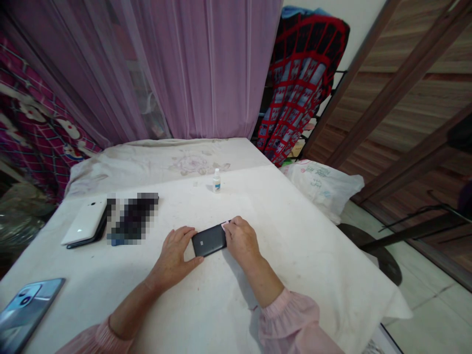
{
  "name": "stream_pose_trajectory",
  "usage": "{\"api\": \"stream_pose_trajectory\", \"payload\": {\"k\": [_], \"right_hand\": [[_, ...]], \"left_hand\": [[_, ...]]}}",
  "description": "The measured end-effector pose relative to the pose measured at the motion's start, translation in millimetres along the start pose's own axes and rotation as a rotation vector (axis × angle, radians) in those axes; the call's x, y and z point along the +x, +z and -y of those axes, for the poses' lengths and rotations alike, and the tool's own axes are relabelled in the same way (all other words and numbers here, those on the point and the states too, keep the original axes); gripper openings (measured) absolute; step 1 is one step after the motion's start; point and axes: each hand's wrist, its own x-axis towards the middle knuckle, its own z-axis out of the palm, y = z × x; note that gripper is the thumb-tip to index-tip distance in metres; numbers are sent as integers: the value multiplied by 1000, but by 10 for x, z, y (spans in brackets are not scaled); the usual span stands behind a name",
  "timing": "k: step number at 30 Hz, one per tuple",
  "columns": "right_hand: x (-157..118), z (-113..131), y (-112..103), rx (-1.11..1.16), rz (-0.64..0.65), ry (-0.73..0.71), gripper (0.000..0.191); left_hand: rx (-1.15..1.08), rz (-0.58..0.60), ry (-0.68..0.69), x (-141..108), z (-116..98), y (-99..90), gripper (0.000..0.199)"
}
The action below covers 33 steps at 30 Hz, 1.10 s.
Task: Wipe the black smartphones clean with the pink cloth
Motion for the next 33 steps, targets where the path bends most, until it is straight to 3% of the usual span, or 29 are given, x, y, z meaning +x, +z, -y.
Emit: {"api": "stream_pose_trajectory", "payload": {"k": [4,8,13,18,23,27,33], "right_hand": [[-103,73,-24,57,14,-55,30],[-227,-15,-80,80,-27,-20,35],[-110,-40,-32,-15,-56,20,27],[32,259,128,-16,-33,-109,25],[-42,505,265,70,-23,-282,20],[-175,524,274,119,11,-365,18],[-313,465,151,207,81,-330,27]], "left_hand": [[-8,-47,11,-4,4,18,52],[-12,-37,7,-3,3,24,53],[-20,9,16,16,47,-3,56],[-61,42,96,28,111,-37,60],[-77,4,66,33,123,-5,59],[-77,-14,63,32,117,18,56],[-75,-10,69,20,93,-6,52]]}}
